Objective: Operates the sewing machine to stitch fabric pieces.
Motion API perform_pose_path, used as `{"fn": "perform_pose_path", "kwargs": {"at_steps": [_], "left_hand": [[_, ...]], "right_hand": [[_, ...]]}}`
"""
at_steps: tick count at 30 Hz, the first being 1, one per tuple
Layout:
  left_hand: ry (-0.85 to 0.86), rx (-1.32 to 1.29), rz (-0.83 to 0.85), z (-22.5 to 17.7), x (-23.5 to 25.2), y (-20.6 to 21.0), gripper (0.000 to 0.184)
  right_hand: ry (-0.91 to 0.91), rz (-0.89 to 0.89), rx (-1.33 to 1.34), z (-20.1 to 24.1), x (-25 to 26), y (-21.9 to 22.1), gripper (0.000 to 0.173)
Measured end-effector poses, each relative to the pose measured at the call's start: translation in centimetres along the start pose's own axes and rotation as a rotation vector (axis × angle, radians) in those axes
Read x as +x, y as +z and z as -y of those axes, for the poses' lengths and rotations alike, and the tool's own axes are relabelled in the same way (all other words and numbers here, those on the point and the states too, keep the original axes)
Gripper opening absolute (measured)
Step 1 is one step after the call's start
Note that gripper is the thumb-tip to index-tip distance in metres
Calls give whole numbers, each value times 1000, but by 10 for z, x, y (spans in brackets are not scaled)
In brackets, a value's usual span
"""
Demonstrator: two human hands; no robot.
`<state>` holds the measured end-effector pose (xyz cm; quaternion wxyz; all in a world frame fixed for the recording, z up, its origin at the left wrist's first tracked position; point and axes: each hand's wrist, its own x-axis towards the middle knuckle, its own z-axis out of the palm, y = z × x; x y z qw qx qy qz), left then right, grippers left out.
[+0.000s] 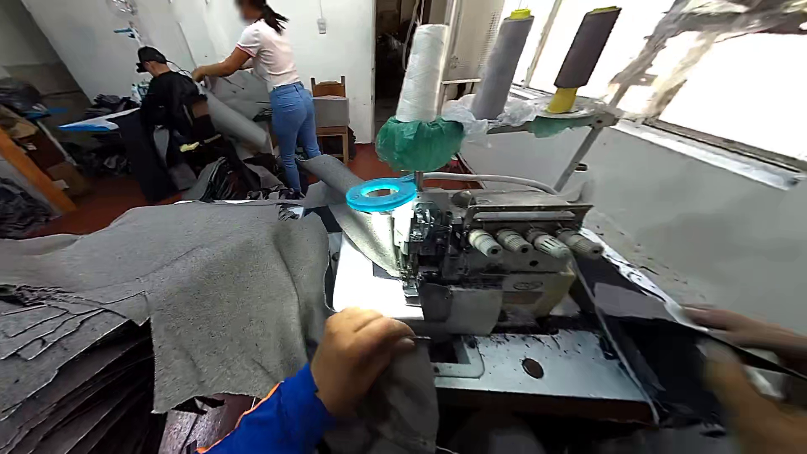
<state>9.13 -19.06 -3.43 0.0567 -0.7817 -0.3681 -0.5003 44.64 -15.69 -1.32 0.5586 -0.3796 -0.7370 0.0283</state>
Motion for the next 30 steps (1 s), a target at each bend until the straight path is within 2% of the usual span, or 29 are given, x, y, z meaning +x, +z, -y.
{"fn": "perform_pose_path", "kwargs": {"at_steps": [3,6,9,12,16,19,22,25,27,29,30], "left_hand": [[-54,-63,-21,-9,13,-7,21],[-91,-138,-25,-16,18,-6,14],[-179,-232,-9,-12,8,-8,10],[-256,-324,21,-11,1,-13,5],[-308,-342,71,-8,2,-17,6],[-345,-350,125,-9,4,-20,6],[-383,-314,83,-13,3,-18,8],[-397,-250,14,-13,7,-24,10],[-333,-163,-19,-10,14,-31,12],[-236,-53,7,-6,27,-39,17],[-191,1,45,-3,35,-41,21]], "right_hand": [[111,-39,251,59,-12,75,12],[251,89,520,101,-14,135,25],[383,169,724,121,-15,151,23],[619,192,878,126,-12,153,3],[831,55,1068,128,-14,163,18],[807,36,1073,128,-20,164,18],[688,147,978,125,-29,160,4],[546,272,895,129,-41,155,25],[431,379,825,131,-52,156,29],[397,561,780,134,-58,161,18],[403,640,784,136,-60,165,17]]}}
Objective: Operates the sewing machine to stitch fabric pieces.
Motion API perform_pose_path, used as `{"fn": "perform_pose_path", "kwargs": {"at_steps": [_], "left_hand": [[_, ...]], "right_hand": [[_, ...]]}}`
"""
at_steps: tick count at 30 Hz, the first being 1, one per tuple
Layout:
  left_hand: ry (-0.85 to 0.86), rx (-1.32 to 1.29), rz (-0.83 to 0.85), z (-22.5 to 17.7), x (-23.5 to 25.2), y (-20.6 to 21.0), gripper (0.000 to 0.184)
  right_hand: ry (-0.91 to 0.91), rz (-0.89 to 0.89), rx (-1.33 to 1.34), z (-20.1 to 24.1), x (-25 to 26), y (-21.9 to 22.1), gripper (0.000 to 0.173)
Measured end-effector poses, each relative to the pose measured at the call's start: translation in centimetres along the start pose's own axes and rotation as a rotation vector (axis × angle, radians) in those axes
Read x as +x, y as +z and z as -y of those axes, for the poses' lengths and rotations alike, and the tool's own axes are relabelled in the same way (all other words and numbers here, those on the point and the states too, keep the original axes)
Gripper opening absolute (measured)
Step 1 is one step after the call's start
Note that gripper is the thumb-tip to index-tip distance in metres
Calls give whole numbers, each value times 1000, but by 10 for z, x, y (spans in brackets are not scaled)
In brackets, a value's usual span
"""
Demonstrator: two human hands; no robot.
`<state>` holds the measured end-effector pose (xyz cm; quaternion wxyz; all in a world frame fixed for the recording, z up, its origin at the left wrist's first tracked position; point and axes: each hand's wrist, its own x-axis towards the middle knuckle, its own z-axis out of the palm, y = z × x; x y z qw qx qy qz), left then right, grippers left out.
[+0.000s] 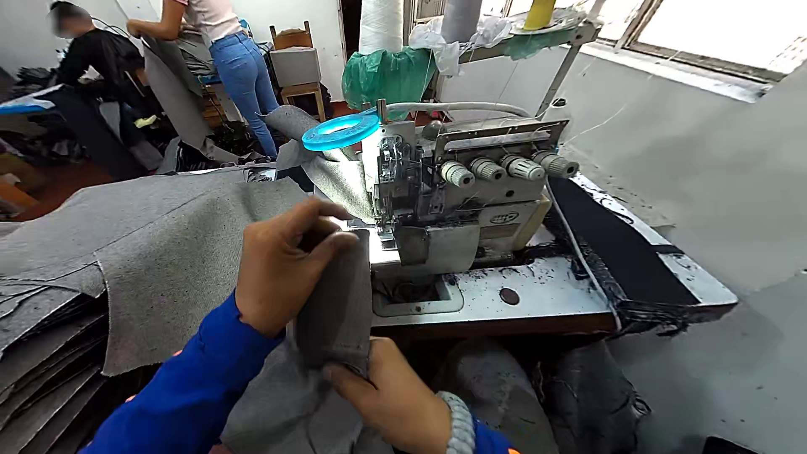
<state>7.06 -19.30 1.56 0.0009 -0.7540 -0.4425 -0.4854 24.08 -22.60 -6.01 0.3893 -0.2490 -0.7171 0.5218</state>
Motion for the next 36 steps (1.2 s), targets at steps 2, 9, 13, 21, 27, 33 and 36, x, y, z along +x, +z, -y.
{"fn": "perform_pose_path", "kwargs": {"at_steps": [2,9,13,21,27,33,36], "left_hand": [[41,87,100,11,11,7,25],[123,428,70,29,-30,55,17],[106,666,158,-14,-42,68,31],[-6,394,295,-29,-20,49,30],[49,429,458,-59,-69,36,74],[321,625,274,-25,-62,43,35],[389,498,256,-10,-38,40,29]], "right_hand": [[21,-20,30,-9,2,10,21],[112,-225,120,-58,-30,17,27],[206,-210,261,-46,-39,3,17],[150,-157,475,-35,-6,-32,23],[70,-69,266,-32,7,-50,27],[-104,-281,-54,-33,12,-42,34],[-172,-381,-204,-35,19,-36,35]]}}
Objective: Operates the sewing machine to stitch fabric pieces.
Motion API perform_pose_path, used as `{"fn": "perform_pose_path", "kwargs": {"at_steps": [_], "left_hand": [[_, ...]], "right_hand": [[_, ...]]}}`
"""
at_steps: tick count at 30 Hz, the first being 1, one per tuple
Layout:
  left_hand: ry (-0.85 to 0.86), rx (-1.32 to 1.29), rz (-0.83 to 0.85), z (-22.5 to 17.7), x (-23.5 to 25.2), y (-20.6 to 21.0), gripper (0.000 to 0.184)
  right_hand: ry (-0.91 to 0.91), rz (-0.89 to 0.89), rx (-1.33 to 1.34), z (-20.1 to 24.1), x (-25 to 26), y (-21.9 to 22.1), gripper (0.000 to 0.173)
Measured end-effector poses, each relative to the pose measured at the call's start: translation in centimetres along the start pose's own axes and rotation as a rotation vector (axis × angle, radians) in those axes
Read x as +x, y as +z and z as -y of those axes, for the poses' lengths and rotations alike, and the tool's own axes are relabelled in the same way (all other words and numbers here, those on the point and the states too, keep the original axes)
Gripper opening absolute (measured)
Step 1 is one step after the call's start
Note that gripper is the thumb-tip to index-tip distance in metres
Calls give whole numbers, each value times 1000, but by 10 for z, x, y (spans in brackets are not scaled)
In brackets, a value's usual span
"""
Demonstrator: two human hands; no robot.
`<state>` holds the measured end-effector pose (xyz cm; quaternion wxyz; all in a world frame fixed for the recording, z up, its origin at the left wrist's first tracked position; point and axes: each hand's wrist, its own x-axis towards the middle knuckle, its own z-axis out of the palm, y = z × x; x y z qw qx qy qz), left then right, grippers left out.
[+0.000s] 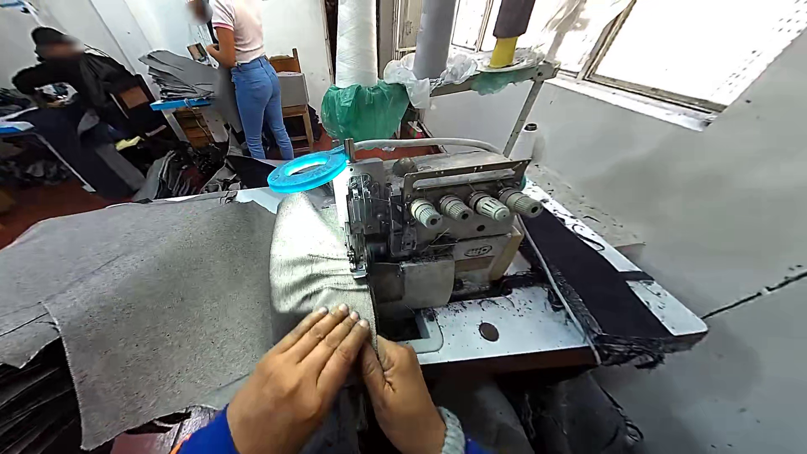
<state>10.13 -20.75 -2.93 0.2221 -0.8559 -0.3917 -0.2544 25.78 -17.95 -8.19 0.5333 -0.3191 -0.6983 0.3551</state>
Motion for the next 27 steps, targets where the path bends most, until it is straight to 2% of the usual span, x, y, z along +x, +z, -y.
{"fn": "perform_pose_path", "kwargs": {"at_steps": [6,10,12,14,16,17,19,20,21,22,24,25,27], "left_hand": [[-22,-121,-41,23,19,12,28],[-37,-71,-50,31,18,21,26],[-62,-63,-50,33,9,23,29],[-137,-44,-59,30,-9,26,33],[-312,62,-132,29,-45,41,37],[-428,104,-144,36,-62,50,45],[-740,62,8,63,-78,68,80],[-899,6,126,78,-71,74,89],[-1000,-59,225,93,-58,81,90],[-1059,-132,304,105,-43,89,79],[-1098,-221,373,127,-16,106,54],[-1086,-263,403,136,-8,110,51],[-957,-264,554,147,-3,93,62]], "right_hand": [[55,-68,59,2,20,8,34],[-103,27,-28,-9,10,12,37],[-182,-16,-133,-20,0,12,39],[-215,-128,-297,-33,-3,3,39],[-249,-183,-445,-51,-4,-11,38],[-277,-189,-533,-59,-5,-17,38],[-348,-195,-764,-68,-6,-17,39],[-364,-181,-866,-69,-7,-13,37],[-353,-161,-946,-69,-8,-9,36],[-337,-149,-993,-68,-10,-6,36],[-313,-120,-1011,-68,-14,-6,39],[-310,-106,-1007,-71,-18,-8,41],[-303,-61,-987,-74,-24,-10,41]]}}
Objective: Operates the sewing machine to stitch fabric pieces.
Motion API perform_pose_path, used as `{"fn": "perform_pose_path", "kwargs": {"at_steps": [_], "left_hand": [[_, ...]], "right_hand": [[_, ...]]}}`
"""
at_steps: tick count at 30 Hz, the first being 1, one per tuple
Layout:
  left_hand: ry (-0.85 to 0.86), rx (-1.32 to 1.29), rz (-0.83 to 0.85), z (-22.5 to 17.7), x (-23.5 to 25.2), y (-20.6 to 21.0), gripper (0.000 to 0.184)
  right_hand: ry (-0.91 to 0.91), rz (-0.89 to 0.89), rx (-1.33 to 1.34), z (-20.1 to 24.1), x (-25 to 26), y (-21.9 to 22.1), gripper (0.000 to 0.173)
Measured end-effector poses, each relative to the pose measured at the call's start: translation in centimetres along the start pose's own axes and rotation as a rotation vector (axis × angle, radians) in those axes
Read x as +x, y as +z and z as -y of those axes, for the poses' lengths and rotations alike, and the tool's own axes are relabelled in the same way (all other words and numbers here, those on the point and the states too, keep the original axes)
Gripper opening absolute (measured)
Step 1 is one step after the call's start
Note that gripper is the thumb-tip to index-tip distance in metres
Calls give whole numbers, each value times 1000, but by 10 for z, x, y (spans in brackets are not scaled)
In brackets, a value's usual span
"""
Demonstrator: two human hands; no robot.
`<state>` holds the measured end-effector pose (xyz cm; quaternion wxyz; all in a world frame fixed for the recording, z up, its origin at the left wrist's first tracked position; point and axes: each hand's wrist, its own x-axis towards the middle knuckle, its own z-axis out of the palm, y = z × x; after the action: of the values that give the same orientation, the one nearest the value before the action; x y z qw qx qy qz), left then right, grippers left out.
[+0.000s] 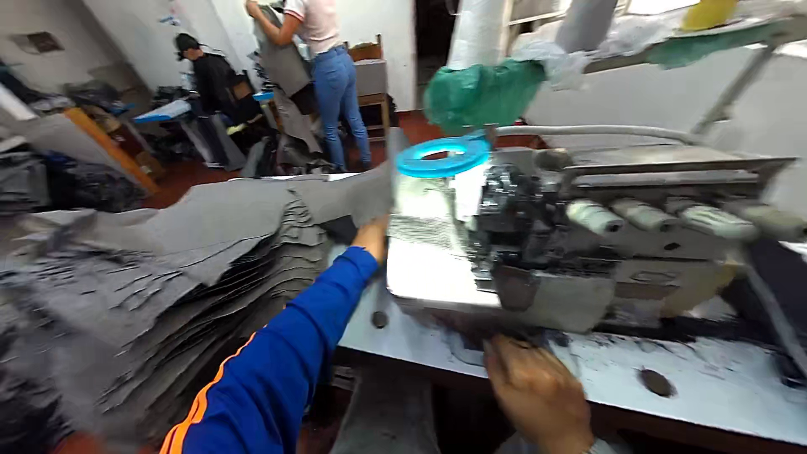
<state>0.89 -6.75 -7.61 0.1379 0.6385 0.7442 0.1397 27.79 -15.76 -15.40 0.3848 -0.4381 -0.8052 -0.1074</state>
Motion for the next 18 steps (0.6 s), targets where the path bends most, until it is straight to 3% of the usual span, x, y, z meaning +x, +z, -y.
{"fn": "perform_pose_path", "kwargs": {"at_steps": [2,4,6,9,15,18], "left_hand": [[29,220,73,3,-28,-41,66],[20,354,-84,21,-79,-88,50],[-139,418,-241,48,-137,-139,37],[-325,482,-282,94,-189,-189,25],[-239,502,61,94,-180,-217,29],[-270,609,98,92,-159,-229,28]], "right_hand": [[-29,37,32,-1,-3,-1,37],[-54,59,57,-3,-3,-2,34],[-61,63,62,-3,-4,-3,34],[-67,53,58,-4,-4,-1,33],[-98,80,94,-4,-3,-4,29],[-105,116,166,-8,-6,-11,23]]}}
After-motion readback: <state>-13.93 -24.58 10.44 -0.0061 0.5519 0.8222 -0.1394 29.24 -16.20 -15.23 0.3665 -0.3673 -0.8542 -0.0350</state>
